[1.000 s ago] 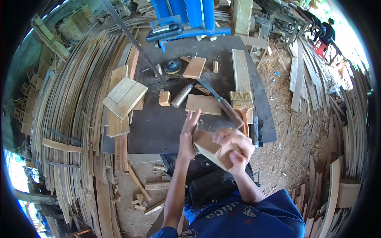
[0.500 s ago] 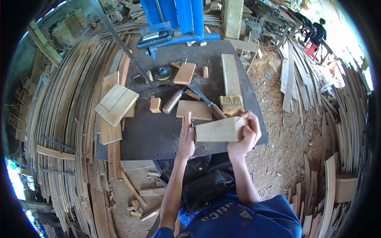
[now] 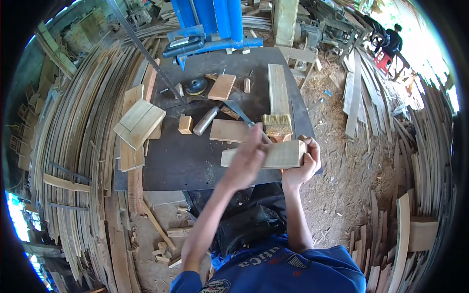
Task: The person carves a small rectangular wooden block using a chisel and a brush. They repeatedly chip away at the wood to create a textured surface, then brush away the resulting sawdust. The person handles the block and tools one at a time, focusing on a single piece throughout the clip.
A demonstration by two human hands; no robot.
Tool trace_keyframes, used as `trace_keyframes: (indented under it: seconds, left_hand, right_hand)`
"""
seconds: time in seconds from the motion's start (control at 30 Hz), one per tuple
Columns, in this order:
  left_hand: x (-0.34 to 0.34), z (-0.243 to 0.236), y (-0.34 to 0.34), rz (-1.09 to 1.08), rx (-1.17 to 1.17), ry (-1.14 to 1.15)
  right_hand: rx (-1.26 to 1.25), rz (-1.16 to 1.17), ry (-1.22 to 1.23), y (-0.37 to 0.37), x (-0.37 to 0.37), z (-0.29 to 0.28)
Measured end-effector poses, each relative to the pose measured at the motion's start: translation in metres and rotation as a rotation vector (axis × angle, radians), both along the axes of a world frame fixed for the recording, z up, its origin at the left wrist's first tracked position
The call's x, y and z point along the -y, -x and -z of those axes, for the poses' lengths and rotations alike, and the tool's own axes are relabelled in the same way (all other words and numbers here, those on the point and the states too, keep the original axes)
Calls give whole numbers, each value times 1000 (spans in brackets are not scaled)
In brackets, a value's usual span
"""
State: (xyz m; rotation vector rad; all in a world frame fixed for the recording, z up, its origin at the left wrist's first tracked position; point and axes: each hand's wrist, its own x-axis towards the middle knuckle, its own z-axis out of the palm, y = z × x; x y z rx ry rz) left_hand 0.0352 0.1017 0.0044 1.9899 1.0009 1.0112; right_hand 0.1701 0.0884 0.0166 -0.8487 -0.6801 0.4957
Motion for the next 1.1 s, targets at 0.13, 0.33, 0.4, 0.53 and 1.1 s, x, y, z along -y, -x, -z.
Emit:
trace_keyframes:
  seconds: [0.13,0.33,0.4,0.53,1.1]
  left_hand:
    - [2,6,-2,-8,-27,-3]
    - [-9,82,70,-269,-215,174]
    - [-2,95,75,-338,-73,27]
    - [8,94,63,-644,326,247]
    - [33,-94,17,-108,326,-242]
  right_hand:
    - [-8,5,90,-11,4,12]
    - [125,9,26,0,4,0]
    - [139,-58,83,11,12,-11]
    - [138,-93,3,-1,10,-1]
    - [176,-657,73,23,30,-39]
